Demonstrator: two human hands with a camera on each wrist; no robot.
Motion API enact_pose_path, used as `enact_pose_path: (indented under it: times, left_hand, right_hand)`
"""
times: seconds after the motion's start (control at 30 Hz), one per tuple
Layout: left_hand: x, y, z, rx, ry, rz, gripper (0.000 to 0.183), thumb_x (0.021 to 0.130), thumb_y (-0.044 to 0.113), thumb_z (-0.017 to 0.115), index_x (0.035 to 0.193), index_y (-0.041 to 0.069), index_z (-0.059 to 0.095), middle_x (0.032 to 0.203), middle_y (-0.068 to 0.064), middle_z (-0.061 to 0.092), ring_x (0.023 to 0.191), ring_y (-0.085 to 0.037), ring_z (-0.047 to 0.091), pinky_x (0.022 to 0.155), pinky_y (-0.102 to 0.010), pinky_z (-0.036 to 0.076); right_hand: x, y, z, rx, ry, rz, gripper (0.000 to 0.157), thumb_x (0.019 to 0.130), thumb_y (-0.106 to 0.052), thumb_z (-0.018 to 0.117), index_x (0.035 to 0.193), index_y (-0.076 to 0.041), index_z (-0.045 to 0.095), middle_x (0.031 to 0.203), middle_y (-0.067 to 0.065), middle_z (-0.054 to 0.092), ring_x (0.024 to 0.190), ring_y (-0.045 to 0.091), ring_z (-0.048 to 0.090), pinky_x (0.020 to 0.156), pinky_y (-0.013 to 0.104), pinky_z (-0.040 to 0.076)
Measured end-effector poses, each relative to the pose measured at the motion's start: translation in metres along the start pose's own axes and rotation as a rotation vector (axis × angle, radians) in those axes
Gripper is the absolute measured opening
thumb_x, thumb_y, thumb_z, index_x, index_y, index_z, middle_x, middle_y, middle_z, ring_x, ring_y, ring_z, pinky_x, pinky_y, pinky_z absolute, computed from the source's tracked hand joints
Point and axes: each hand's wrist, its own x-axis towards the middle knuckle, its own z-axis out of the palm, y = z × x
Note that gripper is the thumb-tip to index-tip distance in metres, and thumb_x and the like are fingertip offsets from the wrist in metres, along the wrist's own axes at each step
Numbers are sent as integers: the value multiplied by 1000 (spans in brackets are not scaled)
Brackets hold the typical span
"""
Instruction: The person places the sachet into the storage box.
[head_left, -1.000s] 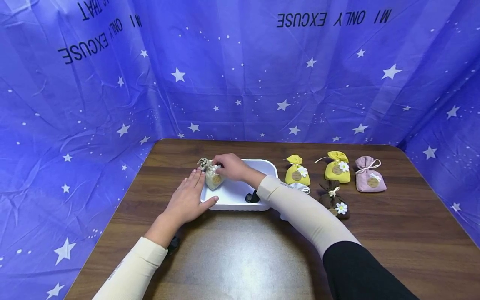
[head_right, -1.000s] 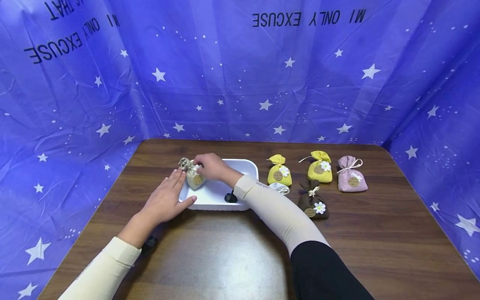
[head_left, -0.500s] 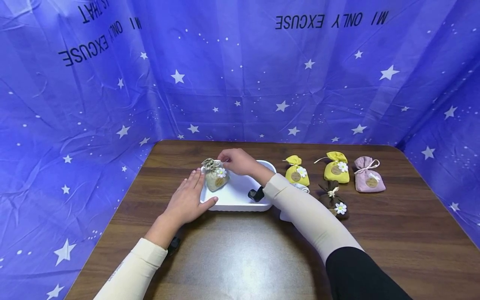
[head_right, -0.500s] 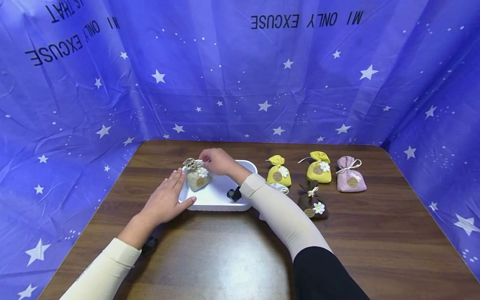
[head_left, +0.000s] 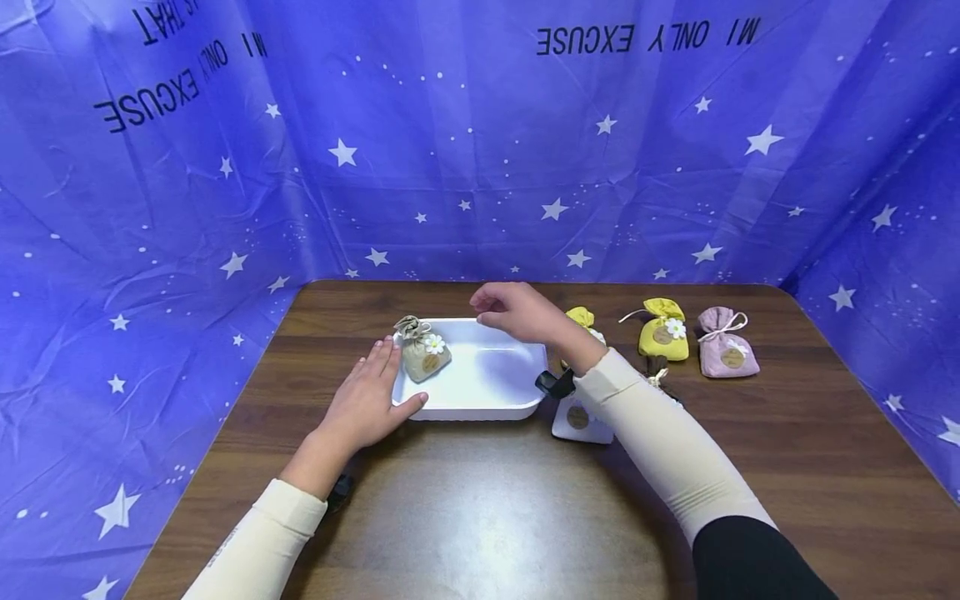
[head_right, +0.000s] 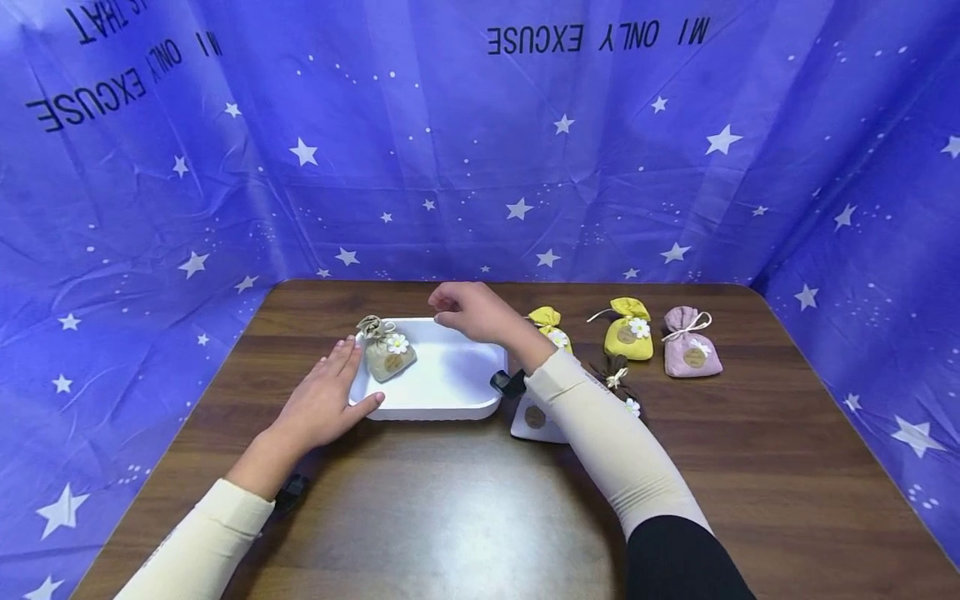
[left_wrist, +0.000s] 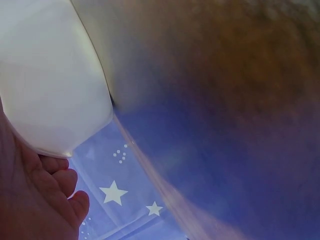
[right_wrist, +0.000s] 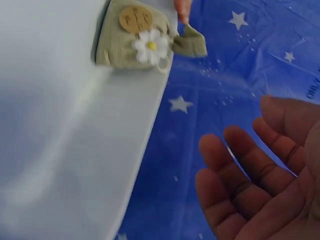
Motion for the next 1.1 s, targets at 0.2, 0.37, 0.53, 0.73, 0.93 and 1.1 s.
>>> enact_pose_path:
  times: [0.2, 0.37, 0.53, 0.73, 0.93, 1.1]
  left_hand:
    - [-1, -1, 1, -5, 12, 17, 98, 94, 65, 48, 152, -10, 25, 160, -26, 17, 148, -39, 16, 118, -54, 21]
    - [-3, -3, 2, -6, 13, 5, 97, 94, 65, 48, 152, -10, 24, 160, -26, 17, 148, -40, 17, 118, -54, 21]
    - [-1, -1, 2, -11, 19, 13, 98, 94, 66, 47, 152, -10, 25, 160, -26, 17, 148, -39, 17, 118, -53, 21]
    - [0, 0, 1, -11, 10, 12, 98, 94, 65, 48, 152, -10, 25, 161, -26, 16, 149, -39, 15, 118, -53, 20]
    - [-1, -2, 1, -14, 18, 18, 97, 95, 64, 48, 152, -11, 24, 160, -27, 17, 148, -40, 17, 118, -55, 21]
    - [0, -2, 1, -16, 14, 20, 98, 94, 65, 48, 152, -10, 24, 160, -27, 17, 148, -39, 16, 118, -54, 21]
  right_hand:
    - [-33, 5, -23, 24, 54, 26, 20, 94, -10, 68, 113, -5, 69, 105, 7, 70, 96, 18, 64, 85, 36, 53]
    - [-59, 14, -38, 22, 86, 58, 21, 95, -14, 67, 115, -7, 69, 108, 6, 70, 95, 18, 65, 84, 37, 54]
    - [-90, 25, -55, 5, 160, 84, 21, 95, -14, 67, 114, -7, 69, 107, 5, 70, 99, 20, 65, 86, 40, 53]
    - [-127, 42, -72, -37, 204, 129, 18, 96, -14, 66, 112, -6, 69, 102, 7, 71, 92, 19, 65, 80, 31, 53]
    - [-163, 56, -86, -21, 240, 165, 21, 96, -15, 68, 114, -6, 69, 106, 10, 70, 94, 11, 63, 77, 17, 50]
    - [-188, 67, -91, -7, 266, 208, 23, 95, -13, 68, 115, -2, 68, 107, 13, 70, 94, 1, 61, 76, 14, 49]
